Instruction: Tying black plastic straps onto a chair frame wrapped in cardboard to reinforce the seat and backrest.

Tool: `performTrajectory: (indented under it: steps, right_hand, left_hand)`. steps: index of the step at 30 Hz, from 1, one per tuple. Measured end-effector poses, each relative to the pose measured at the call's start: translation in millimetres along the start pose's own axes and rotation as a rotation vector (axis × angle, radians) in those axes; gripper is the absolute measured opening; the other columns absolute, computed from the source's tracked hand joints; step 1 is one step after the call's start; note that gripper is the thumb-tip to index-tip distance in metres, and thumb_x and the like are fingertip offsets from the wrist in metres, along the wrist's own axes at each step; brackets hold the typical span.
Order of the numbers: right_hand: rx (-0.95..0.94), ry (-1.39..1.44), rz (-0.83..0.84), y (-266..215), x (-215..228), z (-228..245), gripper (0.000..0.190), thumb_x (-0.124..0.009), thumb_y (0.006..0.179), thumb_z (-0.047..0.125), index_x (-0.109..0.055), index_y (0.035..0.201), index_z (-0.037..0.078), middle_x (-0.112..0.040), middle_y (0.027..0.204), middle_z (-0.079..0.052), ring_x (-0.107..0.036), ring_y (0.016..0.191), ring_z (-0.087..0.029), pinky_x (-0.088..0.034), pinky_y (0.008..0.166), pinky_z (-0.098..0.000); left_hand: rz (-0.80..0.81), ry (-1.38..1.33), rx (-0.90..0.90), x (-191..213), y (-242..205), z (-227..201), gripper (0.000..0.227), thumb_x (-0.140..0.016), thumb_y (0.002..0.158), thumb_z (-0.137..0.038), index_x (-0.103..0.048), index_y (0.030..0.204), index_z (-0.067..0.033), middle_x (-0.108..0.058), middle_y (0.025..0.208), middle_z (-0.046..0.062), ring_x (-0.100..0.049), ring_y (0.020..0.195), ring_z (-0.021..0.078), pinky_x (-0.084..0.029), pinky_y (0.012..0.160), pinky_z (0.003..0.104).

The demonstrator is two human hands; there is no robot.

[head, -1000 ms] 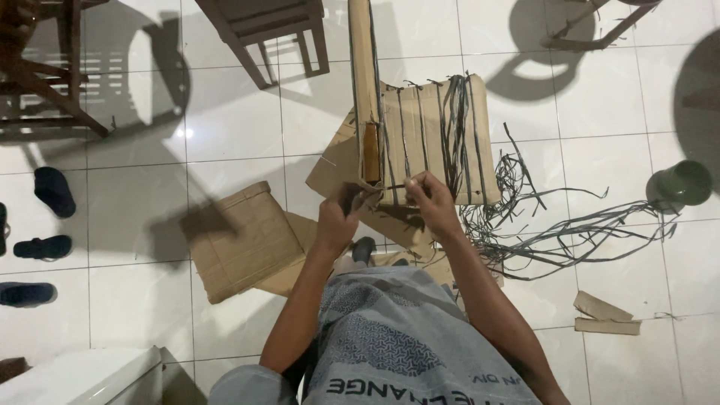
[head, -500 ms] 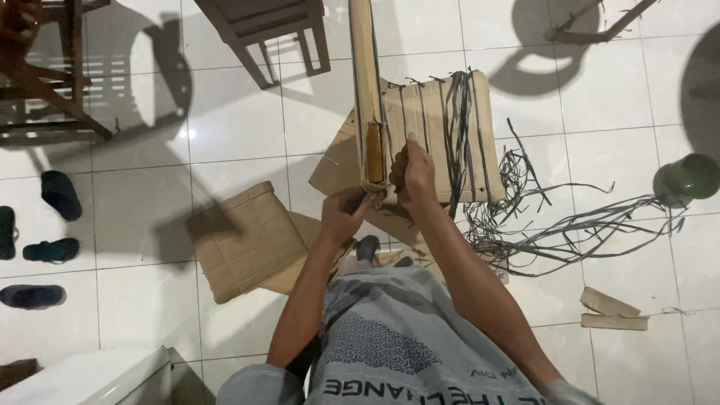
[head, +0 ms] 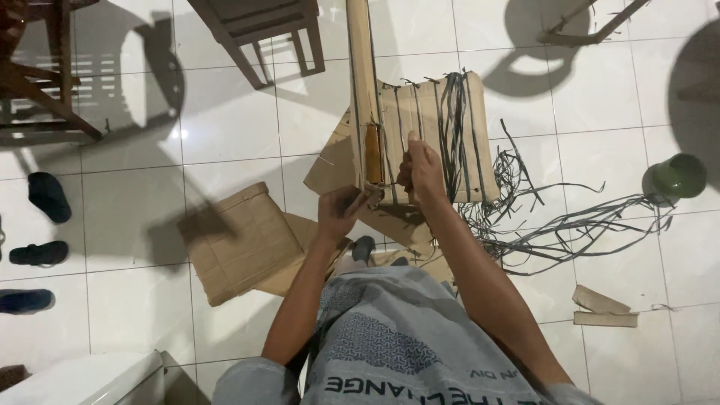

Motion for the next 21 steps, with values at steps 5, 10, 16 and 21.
performTrajectory:
  steps: [5,10,16,21]
  right_hand:
    - [0.163,-0.138,0.053,-3,24,-35,0.022,-0.063,0.109,0.030,-0.055,0.097,0.013,-0.050,0.068,0.000,-0.055,0.060,-0.011,-0.052,0.056,-0.0285]
    - [0.277,-0.277,0.105,-38,18,-50,0.006,-0.053,0.108,0.004,-0.057,0.113,0.005,-0.058,0.090,-0.008,-0.057,0.077,-0.015,-0.052,0.064,-0.0316]
    - [0.332,-0.486,0.060,-65,10,-54,0.015,-0.061,0.106,0.010,-0.063,0.120,0.005,-0.070,0.101,-0.017,-0.067,0.077,-0.020,-0.057,0.067,-0.0409]
    - [0.289,-0.589,-0.008,-75,8,-62,0.033,-0.071,0.102,0.031,-0.067,0.120,0.004,-0.074,0.102,-0.022,-0.074,0.093,-0.040,-0.059,0.079,-0.0566]
  left_hand:
    - [-0.214,-0.031,0.154,-8,-11,-23,0.015,-0.072,0.095,-0.005,-0.070,0.087,0.0073,-0.067,0.075,0.033,-0.069,0.065,0.0324,-0.051,0.059,0.046]
    - [-0.263,-0.210,0.338,-15,-22,-12,0.027,-0.080,0.092,-0.010,-0.071,0.107,0.0109,-0.072,0.098,0.033,-0.071,0.100,0.0435,-0.058,0.082,0.058]
    - [-0.220,-0.203,0.437,-16,-24,-14,0.053,-0.081,0.094,-0.023,-0.062,0.125,0.0157,-0.066,0.116,0.038,-0.061,0.118,0.0525,-0.057,0.097,0.067]
    - [-0.185,-0.140,0.433,-10,-36,-28,0.054,-0.075,0.099,-0.029,-0.061,0.126,0.0151,-0.067,0.114,0.036,-0.064,0.114,0.0521,-0.061,0.086,0.067]
Point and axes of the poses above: each hand's wrist, its own y-axis towards the middle knuckle, its own x-axis out of the back of the hand, z = x × y, the point moved 2 cm from there along y, towards the middle knuckle
